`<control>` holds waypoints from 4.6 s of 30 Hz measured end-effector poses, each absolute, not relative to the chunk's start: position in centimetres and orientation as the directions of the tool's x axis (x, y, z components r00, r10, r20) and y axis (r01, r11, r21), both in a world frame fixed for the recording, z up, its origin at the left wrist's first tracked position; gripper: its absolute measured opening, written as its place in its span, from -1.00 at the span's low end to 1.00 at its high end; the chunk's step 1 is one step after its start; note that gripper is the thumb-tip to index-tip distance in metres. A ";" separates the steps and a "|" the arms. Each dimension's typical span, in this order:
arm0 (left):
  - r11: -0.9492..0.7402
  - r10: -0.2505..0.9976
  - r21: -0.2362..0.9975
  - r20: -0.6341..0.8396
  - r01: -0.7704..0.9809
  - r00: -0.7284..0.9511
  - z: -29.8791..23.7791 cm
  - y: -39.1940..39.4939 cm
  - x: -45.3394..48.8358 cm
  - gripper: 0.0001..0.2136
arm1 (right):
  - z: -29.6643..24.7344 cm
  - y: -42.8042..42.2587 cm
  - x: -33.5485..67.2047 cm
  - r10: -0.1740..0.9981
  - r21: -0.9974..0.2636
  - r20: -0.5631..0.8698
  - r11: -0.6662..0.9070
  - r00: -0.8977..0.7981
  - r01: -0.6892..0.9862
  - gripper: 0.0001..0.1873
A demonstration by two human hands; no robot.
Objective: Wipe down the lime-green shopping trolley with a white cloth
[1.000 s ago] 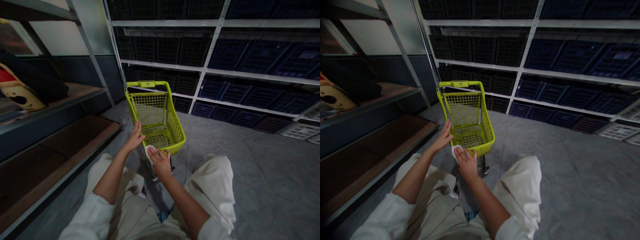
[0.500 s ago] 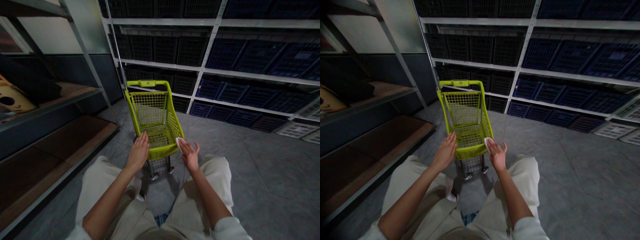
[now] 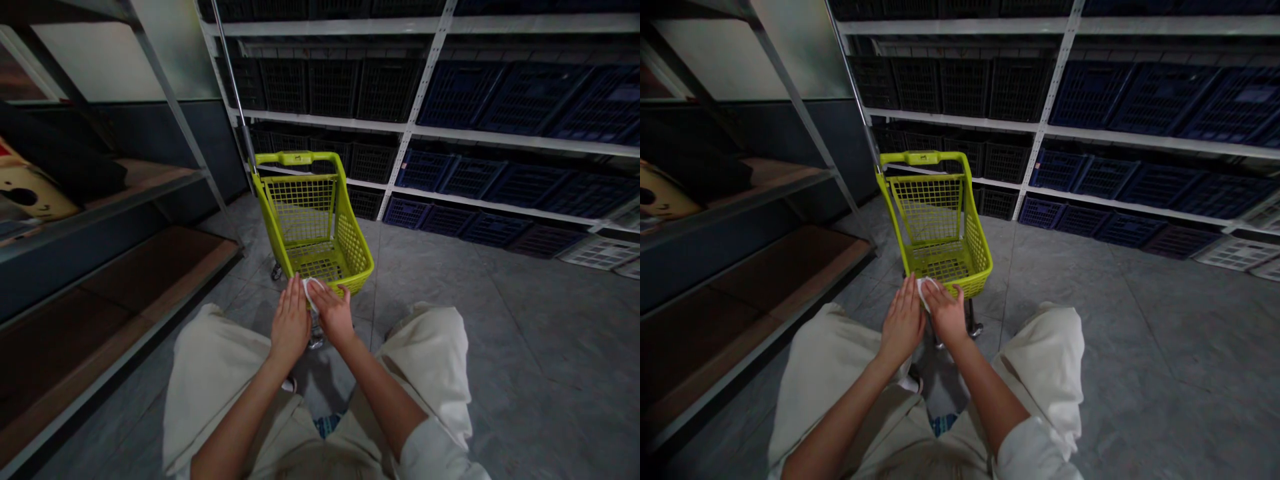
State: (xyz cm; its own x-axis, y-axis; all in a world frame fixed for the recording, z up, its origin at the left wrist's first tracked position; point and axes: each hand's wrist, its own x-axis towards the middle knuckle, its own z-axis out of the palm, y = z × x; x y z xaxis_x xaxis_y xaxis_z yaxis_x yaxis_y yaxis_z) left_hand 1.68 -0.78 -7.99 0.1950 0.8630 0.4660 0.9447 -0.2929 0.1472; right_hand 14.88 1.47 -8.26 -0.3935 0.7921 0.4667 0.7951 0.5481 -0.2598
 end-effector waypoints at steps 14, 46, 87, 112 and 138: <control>-0.290 0.859 0.191 0.483 0.938 0.168 -8.3 -0.9 2.3 -0.18 | -8.8 3.2 22.4 0.852 -0.290 0.517 0.262 -0.080 0.920 -0.15; -0.235 0.889 0.122 0.427 0.964 0.162 -8.5 -0.3 3.1 -0.20 | -8.9 2.6 16.0 0.757 -0.220 0.523 0.563 -0.391 0.797 -0.24; -0.225 0.889 0.101 0.429 0.969 0.162 -9.0 0.3 4.5 -0.25 | -10.6 3.4 16.8 0.771 -0.291 0.604 0.448 -0.200 0.845 -0.17; -0.234 0.892 0.089 0.416 0.968 0.177 -8.9 0.1 4.2 -0.28 | -10.3 2.6 15.5 0.770 -0.301 0.589 0.493 -0.247 0.816 -0.20; -0.257 0.885 0.111 0.426 0.960 0.188 -9.0 0.2 4.5 -0.18 | -9.8 3.8 18.3 0.753 -0.230 0.537 0.564 -0.380 0.793 -0.19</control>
State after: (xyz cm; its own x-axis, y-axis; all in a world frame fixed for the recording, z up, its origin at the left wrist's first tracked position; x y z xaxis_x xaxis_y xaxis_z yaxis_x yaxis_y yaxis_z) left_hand 4.46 0.20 -8.96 0.1878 0.8851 0.4258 0.9600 -0.2571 0.1111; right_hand 18.33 3.80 -9.77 -0.3801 0.7528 0.5374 0.7929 0.5644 -0.2299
